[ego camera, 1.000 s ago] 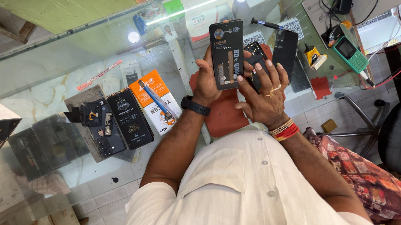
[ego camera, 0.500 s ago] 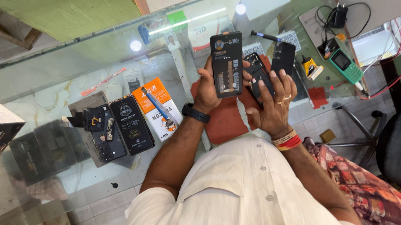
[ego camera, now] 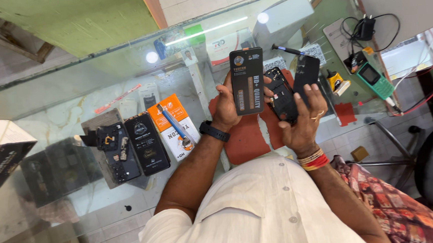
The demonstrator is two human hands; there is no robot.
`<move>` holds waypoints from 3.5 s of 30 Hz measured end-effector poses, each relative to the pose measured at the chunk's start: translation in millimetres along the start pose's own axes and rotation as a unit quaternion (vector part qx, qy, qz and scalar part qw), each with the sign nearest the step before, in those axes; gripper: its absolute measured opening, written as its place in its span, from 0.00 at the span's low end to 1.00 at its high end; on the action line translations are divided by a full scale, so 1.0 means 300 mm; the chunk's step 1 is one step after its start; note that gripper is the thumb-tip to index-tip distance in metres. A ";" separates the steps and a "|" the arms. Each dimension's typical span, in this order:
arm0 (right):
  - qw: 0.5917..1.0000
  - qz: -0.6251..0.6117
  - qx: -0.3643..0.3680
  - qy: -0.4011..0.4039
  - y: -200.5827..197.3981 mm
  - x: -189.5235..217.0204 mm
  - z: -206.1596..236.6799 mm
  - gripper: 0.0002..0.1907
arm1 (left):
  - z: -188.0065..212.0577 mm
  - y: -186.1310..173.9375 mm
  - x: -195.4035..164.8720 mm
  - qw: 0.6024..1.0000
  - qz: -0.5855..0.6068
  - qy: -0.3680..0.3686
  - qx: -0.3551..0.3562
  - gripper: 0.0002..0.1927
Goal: The person holds a disassembled smartphone and repeatedly touches the screen to test responsiveness. They then remove the battery and continue to handle the internal components and screen assembly.
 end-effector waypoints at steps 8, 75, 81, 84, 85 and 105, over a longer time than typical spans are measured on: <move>0.993 -0.099 -0.037 0.060 -0.014 -0.042 0.002 0.32 | 0.000 -0.004 0.005 1.000 -0.003 0.002 0.002 0.57; 0.999 0.004 0.025 0.032 -0.042 -0.029 0.021 0.30 | -0.005 -0.049 0.022 0.997 -0.014 -0.012 -0.073 0.56; 0.999 -0.009 0.007 0.047 -0.055 -0.025 0.012 0.28 | -0.001 -0.052 0.022 0.997 -0.010 -0.017 -0.069 0.53; 0.999 -0.010 -0.005 0.046 -0.064 -0.023 0.001 0.27 | 0.002 -0.059 0.024 0.997 -0.010 -0.015 -0.070 0.52; 0.999 -0.001 -0.011 0.044 -0.067 -0.026 -0.001 0.26 | 0.006 -0.065 0.030 0.997 -0.005 -0.015 -0.080 0.52; 0.982 -0.110 0.113 0.103 -0.138 -0.168 0.188 0.18 | 0.010 -0.085 0.057 0.996 -0.034 -0.038 -0.076 0.52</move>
Point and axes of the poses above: each hand's wrist, its own z-axis away from the middle knuckle, its own y-axis out of the palm, x = y × z, the point moved 6 cm from there along -z, towards the middle knuckle, and after that the axes turned 14 degrees about x, right-handed, at the moved point
